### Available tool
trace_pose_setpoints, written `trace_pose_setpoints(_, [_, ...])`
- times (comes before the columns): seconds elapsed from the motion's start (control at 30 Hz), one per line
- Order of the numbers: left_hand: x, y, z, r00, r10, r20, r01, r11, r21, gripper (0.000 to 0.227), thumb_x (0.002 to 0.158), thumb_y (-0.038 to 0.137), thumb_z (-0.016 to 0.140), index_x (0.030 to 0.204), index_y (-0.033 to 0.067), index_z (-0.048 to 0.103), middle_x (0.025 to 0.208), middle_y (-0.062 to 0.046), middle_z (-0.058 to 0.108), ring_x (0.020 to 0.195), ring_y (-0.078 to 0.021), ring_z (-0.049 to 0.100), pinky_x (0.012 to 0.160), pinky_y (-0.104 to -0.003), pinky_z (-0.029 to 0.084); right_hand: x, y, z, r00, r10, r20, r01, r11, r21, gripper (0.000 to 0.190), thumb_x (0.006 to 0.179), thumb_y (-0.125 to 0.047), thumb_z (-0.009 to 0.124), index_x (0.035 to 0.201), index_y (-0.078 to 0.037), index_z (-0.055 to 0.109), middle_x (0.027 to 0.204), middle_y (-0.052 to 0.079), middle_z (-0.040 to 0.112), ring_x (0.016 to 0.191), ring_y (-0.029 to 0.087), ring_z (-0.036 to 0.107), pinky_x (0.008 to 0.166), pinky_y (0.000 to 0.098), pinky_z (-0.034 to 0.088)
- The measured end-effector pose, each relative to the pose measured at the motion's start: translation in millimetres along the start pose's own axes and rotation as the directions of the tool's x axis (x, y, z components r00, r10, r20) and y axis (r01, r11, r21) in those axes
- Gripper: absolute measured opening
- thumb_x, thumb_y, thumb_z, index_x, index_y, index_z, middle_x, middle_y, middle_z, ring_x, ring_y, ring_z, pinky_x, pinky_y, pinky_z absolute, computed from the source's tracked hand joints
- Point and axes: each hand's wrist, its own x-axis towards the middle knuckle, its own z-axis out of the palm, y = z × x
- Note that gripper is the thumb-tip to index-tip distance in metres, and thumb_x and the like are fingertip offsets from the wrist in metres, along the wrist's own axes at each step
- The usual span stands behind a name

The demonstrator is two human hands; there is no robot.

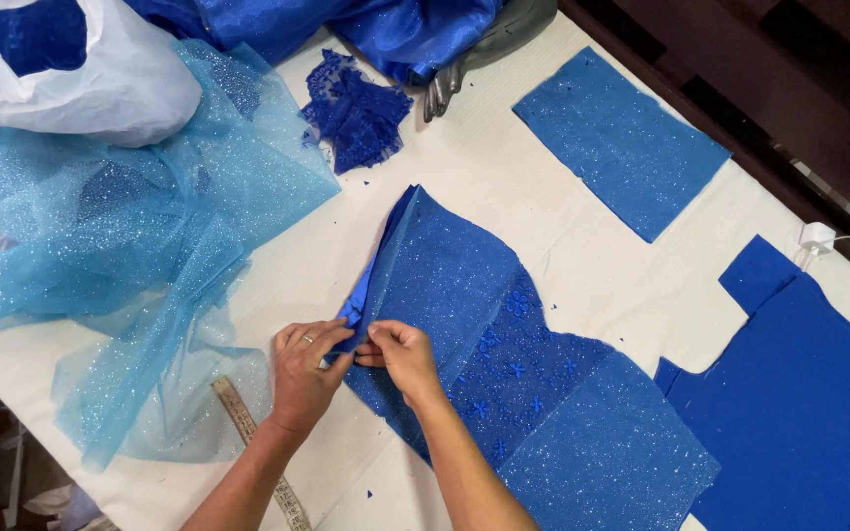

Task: Measuring a blue glittery fabric piece with a tape measure and securing it with pins on a work table.

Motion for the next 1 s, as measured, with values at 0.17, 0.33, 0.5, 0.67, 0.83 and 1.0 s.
trace_pose_setpoints(0.17, [7, 16, -14, 0.997, -0.072, 0.012, 0.072, 0.994, -0.076, 0.017, 0.083, 0.03, 0.08, 0.096, 0.0209, 0.075, 0.098, 0.003, 0.076, 0.095, -0.0163, 0.07, 0.096, -0.037, 0.044, 3, 1, 1, 1.0, -0.008, 0.004, 0.008, 1.0, -0.022, 0.027, 0.091, -0.009, 0.068, 0.112, 0.008, 0.07, 0.096, 0.025, 0.072, 0.08, 0.033, 0.075, 0.072, 0.0385, 0.067])
trace_pose_setpoints(0.33, [6, 15, -12, 0.989, -0.146, -0.019, 0.143, 0.983, -0.117, 0.022, 0.081, 0.034, 0.082, 0.096, 0.0185, 0.075, 0.094, 0.001, 0.075, 0.095, -0.019, 0.07, 0.093, -0.036, 0.046, -1, -4, 4, 1.0, -0.025, 0.014, 0.025, 0.998, -0.052, 0.027, 0.091, -0.01, 0.068, 0.112, 0.007, 0.071, 0.094, 0.025, 0.072, 0.079, 0.031, 0.076, 0.071, 0.0376, 0.066])
trace_pose_setpoints(0.5, [12, 22, -17, 0.966, -0.26, -0.012, 0.254, 0.952, -0.171, 0.01, 0.082, 0.018, 0.08, 0.092, 0.0164, 0.076, 0.088, -0.001, 0.076, 0.088, -0.0209, 0.07, 0.088, -0.035, 0.049, -4, -5, 6, 1.0, -0.009, 0.012, 0.01, 0.999, -0.037, 0.025, 0.092, -0.008, 0.066, 0.11, 0.007, 0.072, 0.095, 0.025, 0.072, 0.079, 0.03, 0.076, 0.07, 0.0359, 0.067])
trace_pose_setpoints(0.67, [15, 23, -18, 0.918, -0.397, 0.003, 0.382, 0.879, -0.286, 0.005, 0.087, 0.01, 0.074, 0.089, 0.0103, 0.078, 0.085, -0.007, 0.077, 0.083, -0.0258, 0.071, 0.083, -0.037, 0.051, -4, -7, 7, 1.0, -0.009, 0.02, 0.01, 0.999, -0.044, 0.024, 0.092, -0.007, 0.066, 0.11, 0.007, 0.072, 0.095, 0.024, 0.072, 0.078, 0.029, 0.075, 0.069, 0.0358, 0.067])
trace_pose_setpoints(0.83, [17, 25, -21, 0.785, -0.614, 0.084, 0.577, 0.677, -0.457, 0.014, 0.095, 0.009, 0.067, 0.093, 0.0091, 0.08, 0.087, -0.008, 0.078, 0.082, -0.0187, 0.07, 0.083, -0.036, 0.052, -10, -14, 9, 1.0, 0.005, 0.013, -0.004, 1.0, -0.022, 0.025, 0.091, -0.008, 0.065, 0.11, 0.008, 0.071, 0.095, 0.024, 0.072, 0.079, 0.028, 0.075, 0.069, 0.0343, 0.066])
trace_pose_setpoints(1.0, [17, 27, -22, 0.715, -0.688, 0.123, 0.635, 0.565, -0.527, 0.014, 0.093, 0.007, 0.065, 0.095, 0.0066, 0.079, 0.08, -0.008, 0.075, 0.079, -0.0137, 0.06, 0.08, -0.034, 0.051, -10, -15, 11, 1.0, 0.001, 0.014, -0.001, 1.0, -0.025, 0.025, 0.091, -0.008, 0.066, 0.109, 0.007, 0.072, 0.096, 0.024, 0.072, 0.08, 0.028, 0.075, 0.07, 0.0345, 0.067])
